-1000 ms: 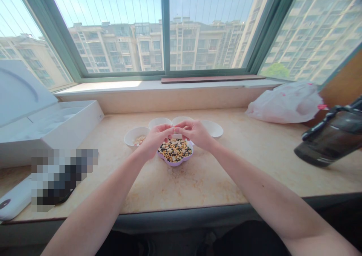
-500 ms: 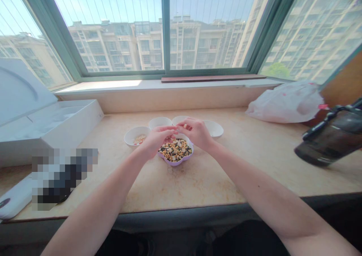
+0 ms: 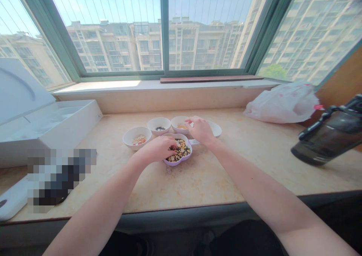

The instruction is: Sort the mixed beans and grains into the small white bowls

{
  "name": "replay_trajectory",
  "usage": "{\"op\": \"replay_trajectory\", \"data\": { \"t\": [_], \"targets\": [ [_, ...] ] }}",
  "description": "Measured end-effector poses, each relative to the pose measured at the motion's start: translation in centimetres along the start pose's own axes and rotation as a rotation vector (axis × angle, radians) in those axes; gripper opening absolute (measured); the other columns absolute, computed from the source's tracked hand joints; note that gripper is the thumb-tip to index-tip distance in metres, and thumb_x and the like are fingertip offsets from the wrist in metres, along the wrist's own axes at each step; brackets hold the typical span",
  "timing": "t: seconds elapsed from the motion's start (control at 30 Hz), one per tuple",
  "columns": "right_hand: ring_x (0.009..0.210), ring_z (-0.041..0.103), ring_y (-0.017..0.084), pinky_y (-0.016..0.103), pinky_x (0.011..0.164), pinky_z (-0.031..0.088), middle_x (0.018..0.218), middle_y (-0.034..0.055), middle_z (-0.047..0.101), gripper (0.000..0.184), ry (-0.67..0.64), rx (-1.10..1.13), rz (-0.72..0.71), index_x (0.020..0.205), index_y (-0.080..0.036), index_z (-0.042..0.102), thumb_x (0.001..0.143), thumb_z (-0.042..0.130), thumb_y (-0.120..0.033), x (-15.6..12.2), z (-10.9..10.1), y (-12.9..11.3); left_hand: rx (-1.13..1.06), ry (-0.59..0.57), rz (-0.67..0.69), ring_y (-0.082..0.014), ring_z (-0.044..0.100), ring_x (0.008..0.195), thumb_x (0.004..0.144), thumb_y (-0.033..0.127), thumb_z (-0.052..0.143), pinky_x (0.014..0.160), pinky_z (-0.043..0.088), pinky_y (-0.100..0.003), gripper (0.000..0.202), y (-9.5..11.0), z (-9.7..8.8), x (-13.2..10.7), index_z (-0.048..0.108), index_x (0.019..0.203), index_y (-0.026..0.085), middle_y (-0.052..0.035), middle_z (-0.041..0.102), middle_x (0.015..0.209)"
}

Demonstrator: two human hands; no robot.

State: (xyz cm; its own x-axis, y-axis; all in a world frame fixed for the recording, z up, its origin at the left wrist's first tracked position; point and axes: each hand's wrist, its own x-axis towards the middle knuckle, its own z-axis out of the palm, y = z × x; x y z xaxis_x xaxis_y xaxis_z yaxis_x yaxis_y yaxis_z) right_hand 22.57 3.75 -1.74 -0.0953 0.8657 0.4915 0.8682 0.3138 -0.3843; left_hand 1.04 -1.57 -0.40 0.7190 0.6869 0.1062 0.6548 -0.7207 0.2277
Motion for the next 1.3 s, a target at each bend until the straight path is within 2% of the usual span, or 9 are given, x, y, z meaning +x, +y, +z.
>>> {"op": "replay_trajectory", "data": {
  "t": [0.2, 0.5, 0.63, 0.73, 0.93, 1.0, 1.13, 1.3],
  "targets": [
    [0.090, 0.069, 0.023, 0.035, 0.090, 0.049, 0.107, 0.0091, 0.075, 0.019, -0.004, 0.003, -0.005, 0.098, -0.021, 0.079, 0.095, 0.062, -0.028, -0.2, -0.2, -0.5, -0.017, 0.017, -0.006, -0.0200, 0.069, 0.086, 0.088, 0.014, 0.065, 0.079, 0.051, -0.030, 0.013, -0.1, 0.5, 0.3, 0.075, 0.082, 0.019, -0.0040, 0.076, 0.092],
    [0.087, 0.068, 0.021, 0.034, 0.086, 0.049, 0.106, 0.0084, 0.075, 0.017, -0.021, 0.037, -0.011, 0.098, -0.021, 0.079, 0.094, 0.064, -0.029, -0.4, -0.5, -0.9, -0.007, 0.049, 0.015, -0.0184, 0.069, 0.084, 0.089, 0.014, 0.065, 0.074, 0.048, -0.028, 0.014, -0.2, 0.5, 0.2, 0.076, 0.082, 0.019, -0.0033, 0.075, 0.093],
    [0.085, 0.069, 0.021, 0.034, 0.086, 0.049, 0.106, 0.0080, 0.076, 0.017, -0.007, 0.056, -0.006, 0.098, -0.021, 0.079, 0.094, 0.065, -0.028, -0.3, -0.7, -0.9, -0.022, 0.117, 0.001, -0.0187, 0.068, 0.084, 0.089, 0.017, 0.068, 0.076, 0.049, -0.029, 0.011, -0.2, 0.4, 0.2, 0.077, 0.083, 0.021, -0.0028, 0.074, 0.093],
    [0.084, 0.069, 0.021, 0.034, 0.085, 0.050, 0.106, 0.0080, 0.077, 0.016, 0.007, 0.087, -0.003, 0.096, -0.020, 0.079, 0.094, 0.065, -0.027, -0.3, -0.8, -1.0, -0.055, 0.259, -0.026, -0.0177, 0.068, 0.083, 0.091, 0.019, 0.068, 0.078, 0.049, -0.029, 0.010, -0.2, 0.1, 0.1, 0.076, 0.084, 0.022, -0.0021, 0.073, 0.092],
    [0.076, 0.068, 0.018, 0.032, 0.079, 0.051, 0.092, 0.0058, 0.079, 0.013, -0.018, 0.266, 0.024, 0.091, -0.019, 0.080, 0.090, 0.067, -0.025, -0.5, -1.3, -1.9, -0.134, 0.633, -0.059, -0.0145, 0.067, 0.079, 0.091, 0.023, 0.071, 0.078, 0.052, -0.027, 0.006, 0.0, -1.0, -0.3, 0.075, 0.086, 0.021, -0.0006, 0.072, 0.089],
    [0.073, 0.066, 0.017, 0.030, 0.073, 0.050, 0.089, 0.0052, 0.078, 0.015, -0.116, 0.439, 0.051, 0.091, -0.019, 0.079, 0.089, 0.067, -0.028, -0.7, -1.5, -2.4, -0.134, 0.745, -0.079, -0.0136, 0.066, 0.077, 0.090, 0.023, 0.073, 0.077, 0.053, -0.026, 0.005, 0.0, -1.2, -0.4, 0.075, 0.087, 0.021, -0.0003, 0.071, 0.086],
    [0.063, 0.055, 0.012, 0.026, 0.059, 0.044, 0.082, 0.0031, 0.073, 0.026, -0.392, 0.827, 0.115, 0.094, -0.018, 0.077, 0.088, 0.068, -0.041, -1.3, -1.8, -3.3, -0.105, 0.925, -0.060, -0.0112, 0.064, 0.073, 0.091, 0.024, 0.073, 0.073, 0.054, -0.024, 0.004, 0.0, -1.3, -0.7, 0.075, 0.089, 0.021, 0.0002, 0.069, 0.084],
    [0.061, 0.049, 0.011, 0.025, 0.057, 0.039, 0.079, 0.0026, 0.069, 0.029, -0.524, 0.952, 0.163, 0.089, -0.018, 0.076, 0.083, 0.073, -0.046, -1.9, -2.2, -4.2, -0.024, 1.142, -0.038, -0.0092, 0.063, 0.069, 0.094, 0.032, 0.071, 0.070, 0.055, -0.022, 0.012, 0.3, -1.4, -0.9, 0.074, 0.091, 0.020, -0.0004, 0.069, 0.086]
  ]
}}
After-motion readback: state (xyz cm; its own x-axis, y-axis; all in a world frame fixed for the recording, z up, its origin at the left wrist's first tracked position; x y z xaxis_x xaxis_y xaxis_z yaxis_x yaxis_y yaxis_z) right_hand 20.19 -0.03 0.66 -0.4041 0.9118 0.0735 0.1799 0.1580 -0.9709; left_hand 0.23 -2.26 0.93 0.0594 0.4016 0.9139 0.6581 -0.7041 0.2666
